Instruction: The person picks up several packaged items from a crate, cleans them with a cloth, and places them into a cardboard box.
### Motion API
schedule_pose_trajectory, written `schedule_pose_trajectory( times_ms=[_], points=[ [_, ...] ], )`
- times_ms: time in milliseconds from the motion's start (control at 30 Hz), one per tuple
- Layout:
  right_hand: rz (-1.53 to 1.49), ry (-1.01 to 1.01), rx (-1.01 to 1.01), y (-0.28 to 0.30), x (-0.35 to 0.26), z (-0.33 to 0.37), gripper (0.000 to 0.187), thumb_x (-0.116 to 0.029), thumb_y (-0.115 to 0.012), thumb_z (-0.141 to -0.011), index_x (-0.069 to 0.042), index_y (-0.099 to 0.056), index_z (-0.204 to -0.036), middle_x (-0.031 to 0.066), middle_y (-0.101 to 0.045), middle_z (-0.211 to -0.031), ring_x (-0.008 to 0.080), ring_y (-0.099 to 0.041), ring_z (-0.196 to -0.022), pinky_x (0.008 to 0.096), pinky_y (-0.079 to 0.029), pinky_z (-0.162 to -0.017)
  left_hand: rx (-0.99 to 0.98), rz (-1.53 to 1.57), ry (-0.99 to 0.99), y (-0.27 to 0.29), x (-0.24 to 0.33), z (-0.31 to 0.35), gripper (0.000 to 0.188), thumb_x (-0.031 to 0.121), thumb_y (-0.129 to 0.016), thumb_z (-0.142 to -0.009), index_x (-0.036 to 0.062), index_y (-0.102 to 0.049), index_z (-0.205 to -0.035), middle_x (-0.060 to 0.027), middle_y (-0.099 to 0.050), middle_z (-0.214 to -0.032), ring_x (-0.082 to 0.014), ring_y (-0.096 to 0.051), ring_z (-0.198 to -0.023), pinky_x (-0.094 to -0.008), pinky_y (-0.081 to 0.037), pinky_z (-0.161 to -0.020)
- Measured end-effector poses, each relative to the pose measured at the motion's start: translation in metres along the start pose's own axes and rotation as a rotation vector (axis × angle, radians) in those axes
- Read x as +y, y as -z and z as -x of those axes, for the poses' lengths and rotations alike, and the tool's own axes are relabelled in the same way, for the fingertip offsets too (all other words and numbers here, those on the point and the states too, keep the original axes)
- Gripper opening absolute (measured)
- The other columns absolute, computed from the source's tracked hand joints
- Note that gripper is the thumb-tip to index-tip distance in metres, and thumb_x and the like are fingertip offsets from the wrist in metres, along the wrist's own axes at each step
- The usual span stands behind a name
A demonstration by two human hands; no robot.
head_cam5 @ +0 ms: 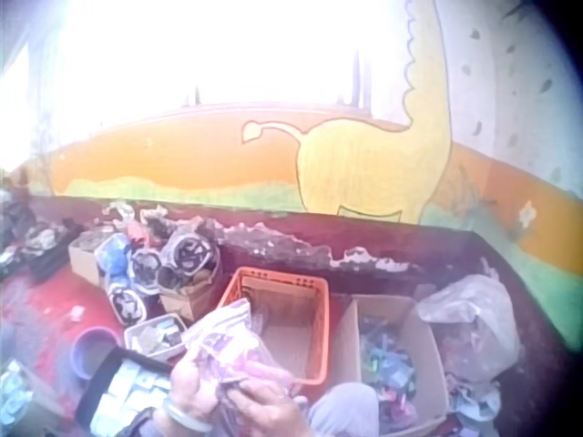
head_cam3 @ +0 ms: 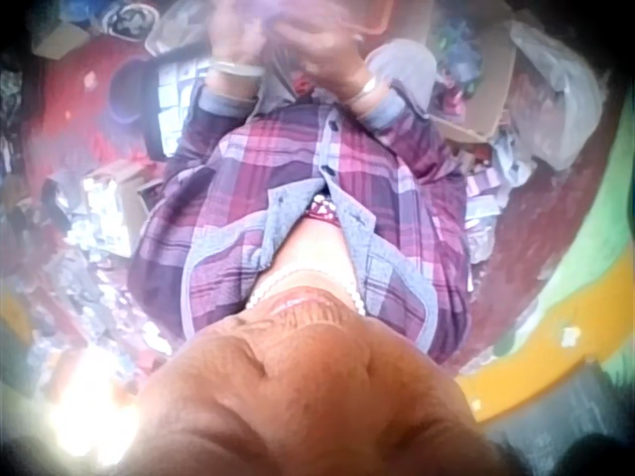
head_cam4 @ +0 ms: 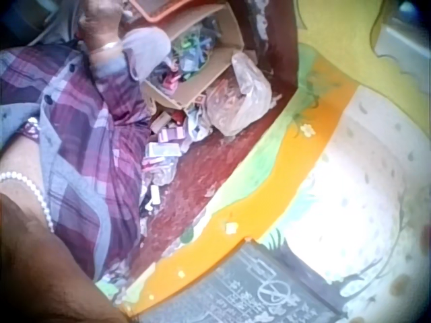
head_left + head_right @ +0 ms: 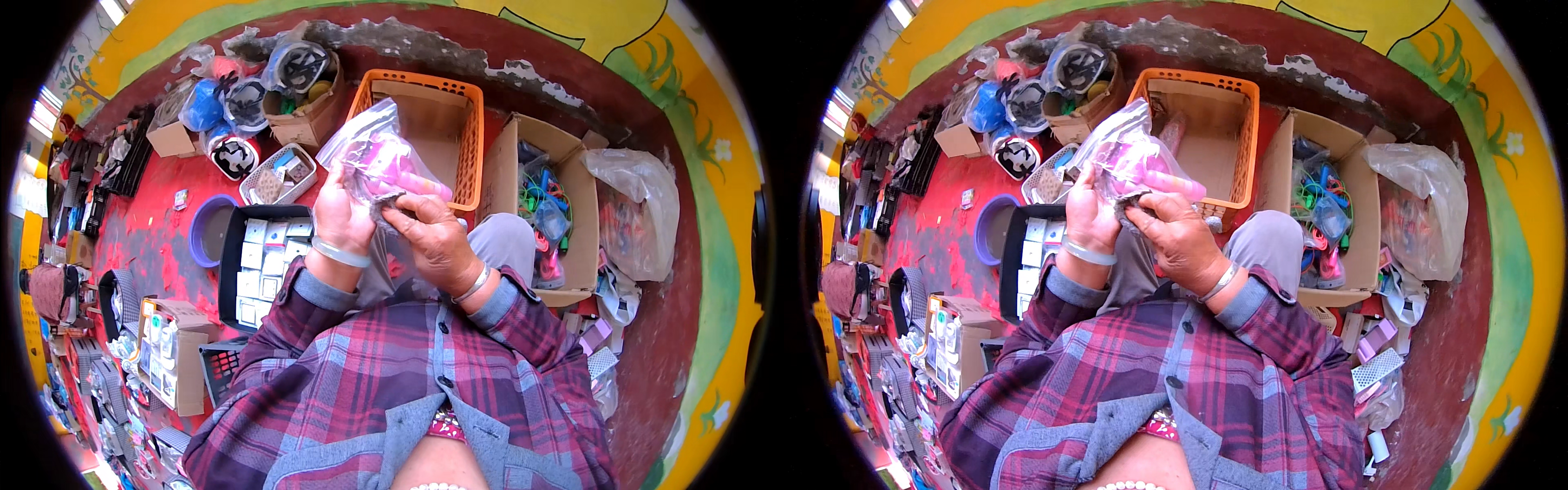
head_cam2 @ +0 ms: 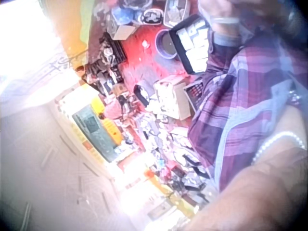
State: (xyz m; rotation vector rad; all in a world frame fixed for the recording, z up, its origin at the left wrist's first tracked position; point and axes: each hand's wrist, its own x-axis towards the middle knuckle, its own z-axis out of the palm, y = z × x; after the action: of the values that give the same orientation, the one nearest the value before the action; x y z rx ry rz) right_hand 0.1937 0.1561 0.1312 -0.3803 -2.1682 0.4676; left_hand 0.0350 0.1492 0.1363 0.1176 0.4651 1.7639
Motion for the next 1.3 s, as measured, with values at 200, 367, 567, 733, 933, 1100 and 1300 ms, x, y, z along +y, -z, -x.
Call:
schedule_pose_trajectory(
  times_ms=[200, 367, 567, 733, 933, 1100, 1300],
  points=[
    [-0.080, -0.035, 0.013, 0.001, 0.006, 0.016, 0.038, 0.005, -0.059, -0.067, -0.007, -0.066, -0.103, 0.0127, -0.059, -0.102, 0.0299, -0.056, -0.093, 0.0353, -0.046, -0.082, 0.010, 0.069, -0.078, -0.004, 0.019, -0.003, 0.048, 0.033, -0.024, -0.101, -0.0006, -0.040, -0.131, -0.0178, -0.046, -0.133, -0.0322, -0.043, -0.124, -0.0479, -0.031, -0.107],
    [-0.162, -0.262, -0.182, 0.002, 0.032, 0.034, 0.038, 0.006, -0.056, -0.067, -0.006, -0.067, -0.102, 0.0127, -0.063, -0.102, 0.0287, -0.058, -0.097, 0.0347, -0.046, -0.087, -0.010, 0.072, -0.130, -0.012, 0.040, 0.001, 0.045, 0.030, -0.026, -0.101, 0.0000, -0.041, -0.131, -0.0166, -0.046, -0.134, -0.0316, -0.043, -0.124, -0.0474, -0.031, -0.106],
    [-0.176, -0.471, -0.032, 0.058, 0.053, 0.019, 0.021, -0.006, -0.057, -0.086, -0.002, -0.065, -0.104, 0.0128, -0.062, -0.094, 0.0246, -0.060, -0.088, 0.0315, -0.047, -0.080, -0.164, 0.176, -0.088, 0.009, 0.053, -0.002, 0.042, 0.029, -0.031, -0.100, 0.0006, -0.045, -0.128, -0.0170, -0.050, -0.129, -0.0314, -0.048, -0.120, -0.0479, -0.035, -0.104],
    [0.332, -0.479, 0.081, 0.101, 0.037, -0.014, 0.024, -0.025, -0.056, -0.091, -0.003, -0.065, -0.094, 0.0115, -0.056, -0.067, 0.0199, -0.058, -0.063, 0.0309, -0.046, -0.060, -0.203, 0.144, -0.023, 0.014, 0.047, 0.003, 0.043, 0.030, -0.031, -0.100, 0.0016, -0.045, -0.129, -0.0171, -0.050, -0.130, -0.0324, -0.048, -0.120, -0.0486, -0.035, -0.104],
    [-0.503, -0.826, 0.073, 0.132, 0.057, -0.030, 0.028, -0.022, -0.053, -0.089, 0.002, -0.066, -0.085, 0.0016, -0.064, -0.074, 0.0141, -0.058, -0.062, 0.0256, -0.047, -0.062, -0.268, 0.136, 0.018, 0.016, 0.046, 0.009, 0.042, 0.027, -0.031, -0.100, 0.0006, -0.042, -0.131, -0.0166, -0.047, -0.133, -0.0307, -0.045, -0.123, -0.0464, -0.032, -0.107],
    [-1.372, -0.865, 0.315, 0.127, 0.049, -0.024, 0.039, -0.032, -0.049, -0.094, 0.003, -0.060, -0.108, 0.0120, -0.067, -0.099, 0.0208, -0.065, -0.088, 0.0324, -0.051, -0.083, -0.353, 0.174, 0.081, 0.013, 0.039, 0.014, 0.042, 0.029, -0.034, -0.100, 0.0036, -0.044, -0.131, -0.0170, -0.047, -0.133, -0.0323, -0.046, -0.122, -0.0492, -0.033, -0.105],
    [-1.601, -0.506, 0.005, 0.072, 0.036, -0.009, 0.067, -0.047, -0.047, -0.092, 0.005, -0.038, -0.133, 0.0158, -0.049, -0.129, 0.0257, -0.049, -0.118, 0.0387, -0.033, -0.105, -0.395, 0.179, 0.156, 0.002, 0.024, 0.019, 0.042, 0.029, -0.033, -0.100, 0.0024, -0.043, -0.131, -0.0164, -0.048, -0.132, -0.0311, -0.047, -0.121, -0.0474, -0.035, -0.105]
  ],
)
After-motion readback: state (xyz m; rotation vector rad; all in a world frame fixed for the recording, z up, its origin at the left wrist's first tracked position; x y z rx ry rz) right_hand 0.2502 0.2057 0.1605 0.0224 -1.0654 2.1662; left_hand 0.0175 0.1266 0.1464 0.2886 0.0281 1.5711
